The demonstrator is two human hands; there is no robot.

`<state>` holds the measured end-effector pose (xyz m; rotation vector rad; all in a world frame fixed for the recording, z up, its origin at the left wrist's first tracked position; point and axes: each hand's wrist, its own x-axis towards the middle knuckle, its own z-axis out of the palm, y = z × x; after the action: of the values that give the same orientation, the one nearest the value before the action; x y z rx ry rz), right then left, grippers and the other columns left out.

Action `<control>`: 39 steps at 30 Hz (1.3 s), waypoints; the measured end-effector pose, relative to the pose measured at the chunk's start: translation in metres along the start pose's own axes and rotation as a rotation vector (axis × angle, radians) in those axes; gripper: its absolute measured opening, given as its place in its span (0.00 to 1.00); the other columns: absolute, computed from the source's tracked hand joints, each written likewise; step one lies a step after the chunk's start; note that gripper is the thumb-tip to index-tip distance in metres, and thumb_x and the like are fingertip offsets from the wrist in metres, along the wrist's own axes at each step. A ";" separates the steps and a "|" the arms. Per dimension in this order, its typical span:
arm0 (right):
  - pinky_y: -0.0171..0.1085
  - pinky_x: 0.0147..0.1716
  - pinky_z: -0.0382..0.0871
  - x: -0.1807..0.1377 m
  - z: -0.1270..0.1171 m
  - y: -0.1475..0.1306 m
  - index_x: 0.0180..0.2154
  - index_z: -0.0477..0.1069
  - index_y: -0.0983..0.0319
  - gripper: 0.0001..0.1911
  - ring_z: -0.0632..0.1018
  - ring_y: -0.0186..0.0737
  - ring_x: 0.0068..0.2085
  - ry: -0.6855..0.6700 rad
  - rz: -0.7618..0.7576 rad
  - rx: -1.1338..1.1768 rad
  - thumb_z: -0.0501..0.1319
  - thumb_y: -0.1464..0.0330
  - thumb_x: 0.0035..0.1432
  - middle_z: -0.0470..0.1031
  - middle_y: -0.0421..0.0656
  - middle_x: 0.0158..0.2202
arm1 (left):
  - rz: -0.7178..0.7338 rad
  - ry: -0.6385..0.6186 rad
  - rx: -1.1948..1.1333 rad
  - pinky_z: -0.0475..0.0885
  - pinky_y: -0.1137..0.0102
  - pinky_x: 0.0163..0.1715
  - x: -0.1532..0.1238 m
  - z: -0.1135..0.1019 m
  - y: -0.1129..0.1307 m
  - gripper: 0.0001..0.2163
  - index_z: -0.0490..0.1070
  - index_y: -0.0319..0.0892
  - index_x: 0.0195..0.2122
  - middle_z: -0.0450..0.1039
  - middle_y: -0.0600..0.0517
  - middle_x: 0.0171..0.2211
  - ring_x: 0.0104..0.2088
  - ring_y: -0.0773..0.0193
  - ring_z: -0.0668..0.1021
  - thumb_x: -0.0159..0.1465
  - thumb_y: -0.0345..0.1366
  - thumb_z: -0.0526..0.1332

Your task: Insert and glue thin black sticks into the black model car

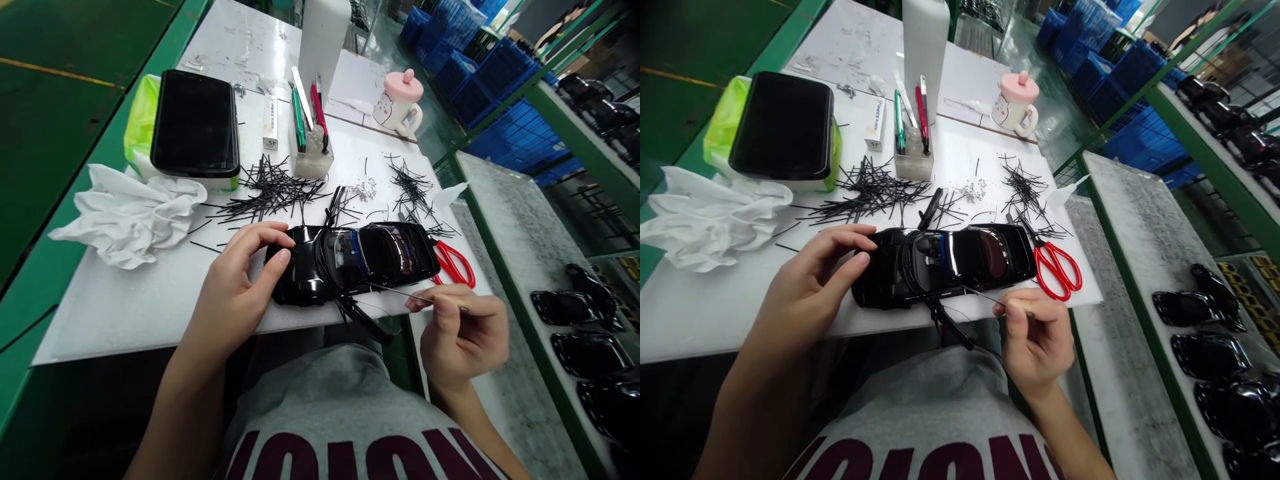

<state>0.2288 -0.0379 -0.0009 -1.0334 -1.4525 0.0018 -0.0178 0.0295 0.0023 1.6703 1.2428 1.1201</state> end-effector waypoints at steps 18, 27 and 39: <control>0.39 0.19 0.70 0.040 -0.006 -0.021 0.33 0.69 0.60 0.05 0.77 0.39 0.24 0.045 0.037 0.019 0.63 0.71 0.62 0.72 0.37 0.24 | 0.004 0.001 -0.010 0.65 0.68 0.59 0.000 0.000 -0.005 0.04 0.72 0.47 0.41 0.73 0.54 0.52 0.56 0.61 0.73 0.68 0.37 0.59; 0.36 0.25 0.72 0.142 0.047 0.031 0.33 0.66 0.58 0.09 0.78 0.36 0.26 -0.283 -0.054 0.035 0.61 0.64 0.66 0.76 0.38 0.26 | 0.208 0.018 0.158 0.67 0.55 0.59 -0.008 -0.001 -0.004 0.04 0.68 0.46 0.42 0.72 0.49 0.53 0.58 0.55 0.71 0.69 0.33 0.56; 0.37 0.27 0.69 0.185 0.161 0.071 0.29 0.61 0.57 0.12 0.77 0.40 0.25 -0.619 0.035 -0.026 0.60 0.63 0.64 0.76 0.40 0.24 | 0.457 -0.245 0.518 0.61 0.39 0.64 -0.019 0.001 -0.003 0.36 0.54 0.50 0.66 0.53 0.43 0.70 0.71 0.42 0.53 0.61 0.53 0.67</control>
<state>0.1775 0.2014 0.0721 -1.1342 -1.9918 0.3557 -0.0204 0.0115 -0.0048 2.4939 1.0750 0.8417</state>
